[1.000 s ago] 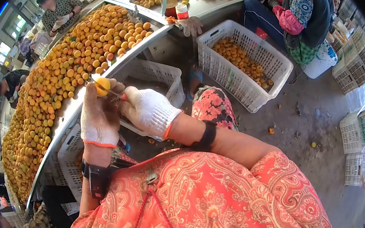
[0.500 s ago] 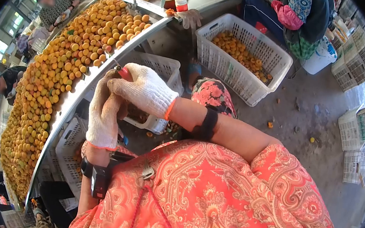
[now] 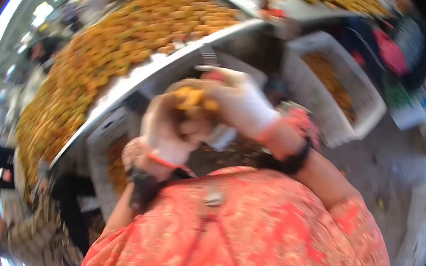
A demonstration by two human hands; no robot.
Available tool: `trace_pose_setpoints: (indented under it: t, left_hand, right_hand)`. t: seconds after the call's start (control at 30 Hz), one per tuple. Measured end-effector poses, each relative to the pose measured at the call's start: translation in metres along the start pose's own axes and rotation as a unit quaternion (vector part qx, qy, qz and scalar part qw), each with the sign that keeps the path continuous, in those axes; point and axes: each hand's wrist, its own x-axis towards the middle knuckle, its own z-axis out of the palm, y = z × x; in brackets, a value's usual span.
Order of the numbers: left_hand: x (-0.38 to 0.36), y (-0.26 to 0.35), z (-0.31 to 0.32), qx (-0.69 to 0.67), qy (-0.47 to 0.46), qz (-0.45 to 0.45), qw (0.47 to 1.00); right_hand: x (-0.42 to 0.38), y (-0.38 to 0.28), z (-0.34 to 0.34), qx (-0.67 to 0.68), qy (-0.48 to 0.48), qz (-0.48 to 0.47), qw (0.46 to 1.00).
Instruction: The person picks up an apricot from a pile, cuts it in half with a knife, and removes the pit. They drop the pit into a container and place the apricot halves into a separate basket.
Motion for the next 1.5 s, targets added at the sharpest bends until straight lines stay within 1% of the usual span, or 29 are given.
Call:
trace_pose_setpoints:
  t: [0.03,0.1,0.13,0.17,0.23,0.27,0.3,0.33,0.37,0.4,0.47,0.53,0.57,0.63,0.7,0.73,0.77,0.83,0.9,0.97,1.0,1.07,1.17,1.27,1.3,1.37,1.4,1.43,1.5]
  left_hand:
    - [-0.001,-0.001,-0.002,-0.021,-0.025,0.005,0.999]
    - [-0.002,0.010,-0.012,-0.104,0.009,0.035,0.994]
    - [-0.002,0.012,-0.016,-0.100,0.079,0.065,0.990]
    - [0.001,0.012,-0.020,-0.102,0.145,0.086,0.980]
    - [-0.001,0.006,-0.007,-0.094,0.184,0.114,0.972]
    - [0.011,0.000,-0.030,-0.157,0.168,0.096,0.968]
    - [0.001,0.001,-0.016,-0.140,0.200,0.083,0.966]
    - [-0.004,0.001,-0.021,-0.102,0.186,0.088,0.973]
    - [-0.008,0.002,-0.026,-0.064,0.171,0.092,0.979]
    - [-0.011,0.004,-0.013,-0.076,0.230,0.079,0.967]
    - [-0.019,-0.001,0.005,0.042,0.225,0.142,0.963]
    - [-0.008,-0.013,0.005,0.114,0.176,0.208,0.955]
    - [-0.007,-0.015,-0.003,0.176,0.174,0.219,0.944]
    - [-0.007,-0.012,-0.015,0.320,0.215,0.229,0.894]
    - [-0.006,-0.014,-0.016,0.298,0.183,0.236,0.907]
    - [-0.008,-0.014,-0.015,0.273,0.154,0.240,0.919]
    - [-0.009,-0.015,-0.012,0.273,0.155,0.240,0.919]
    - [-0.017,-0.012,0.009,0.169,0.159,0.199,0.952]
    - [-0.014,-0.011,0.006,0.173,0.155,0.187,0.955]
    - [-0.009,-0.012,0.002,0.109,0.162,0.127,0.973]
    - [-0.011,-0.011,0.003,0.110,0.163,0.126,0.972]
    - [-0.017,-0.008,0.005,0.045,0.213,0.010,0.976]
    - [-0.019,-0.009,0.005,0.030,0.228,-0.010,0.973]
    - [-0.012,-0.012,-0.018,0.046,0.214,-0.019,0.975]
    - [-0.008,-0.013,-0.026,0.050,0.210,-0.021,0.976]
    - [0.008,-0.023,-0.036,0.121,0.205,0.093,0.967]
    - [0.014,-0.026,-0.024,0.085,0.264,0.114,0.954]
    - [0.012,-0.023,-0.023,0.080,0.265,0.113,0.954]
    - [0.000,-0.012,-0.020,0.173,0.261,0.060,0.948]
  right_hand:
    - [-0.002,0.002,-0.002,0.072,-0.020,0.018,0.997]
    - [-0.008,-0.011,-0.003,0.083,-0.032,0.046,0.995]
    - [-0.003,-0.005,0.000,0.064,-0.017,-0.007,0.998]
    - [-0.005,-0.013,0.008,-0.009,0.004,0.004,1.000]
    - [0.008,0.004,0.035,-0.198,0.053,-0.105,0.973]
    - [0.009,0.009,0.042,-0.226,0.023,-0.123,0.966]
    - [0.010,0.013,0.042,-0.255,-0.003,-0.138,0.957]
    - [0.013,0.015,0.045,-0.282,0.022,-0.185,0.941]
    - [0.012,0.010,0.047,-0.286,0.064,-0.140,0.946]
    - [0.017,0.011,0.042,-0.248,0.064,-0.126,0.958]
    - [0.023,0.013,0.038,-0.159,0.046,-0.085,0.983]
    - [0.022,0.023,0.034,-0.178,0.028,-0.102,0.978]
    - [0.022,0.025,0.033,-0.201,0.009,-0.115,0.973]
    - [0.016,0.013,0.039,-0.226,0.026,-0.084,0.970]
    - [0.017,0.018,0.041,-0.203,0.022,-0.144,0.968]
    - [0.016,0.017,0.043,-0.202,0.022,-0.144,0.969]
    - [0.014,0.016,0.045,-0.206,0.031,-0.159,0.965]
    - [0.011,0.011,0.050,-0.208,0.038,-0.175,0.962]
    - [0.005,0.006,0.053,-0.333,0.052,-0.251,0.907]
    - [-0.001,0.002,0.057,-0.345,0.040,-0.268,0.899]
    - [-0.002,0.002,0.057,-0.356,0.027,-0.284,0.890]
    - [-0.003,0.005,0.054,-0.356,0.009,-0.284,0.890]
    - [-0.001,0.009,0.046,-0.346,-0.027,-0.266,0.899]
    - [0.002,0.003,0.041,-0.336,-0.097,-0.155,0.924]
    - [0.003,0.004,0.039,-0.337,-0.098,-0.151,0.924]
    - [0.004,0.007,0.032,-0.351,-0.125,-0.128,0.919]
    - [0.006,0.012,0.030,-0.346,-0.121,-0.134,0.921]
    - [0.006,0.013,0.031,-0.349,-0.123,-0.129,0.920]
    - [0.005,0.014,0.038,-0.402,-0.059,-0.163,0.899]
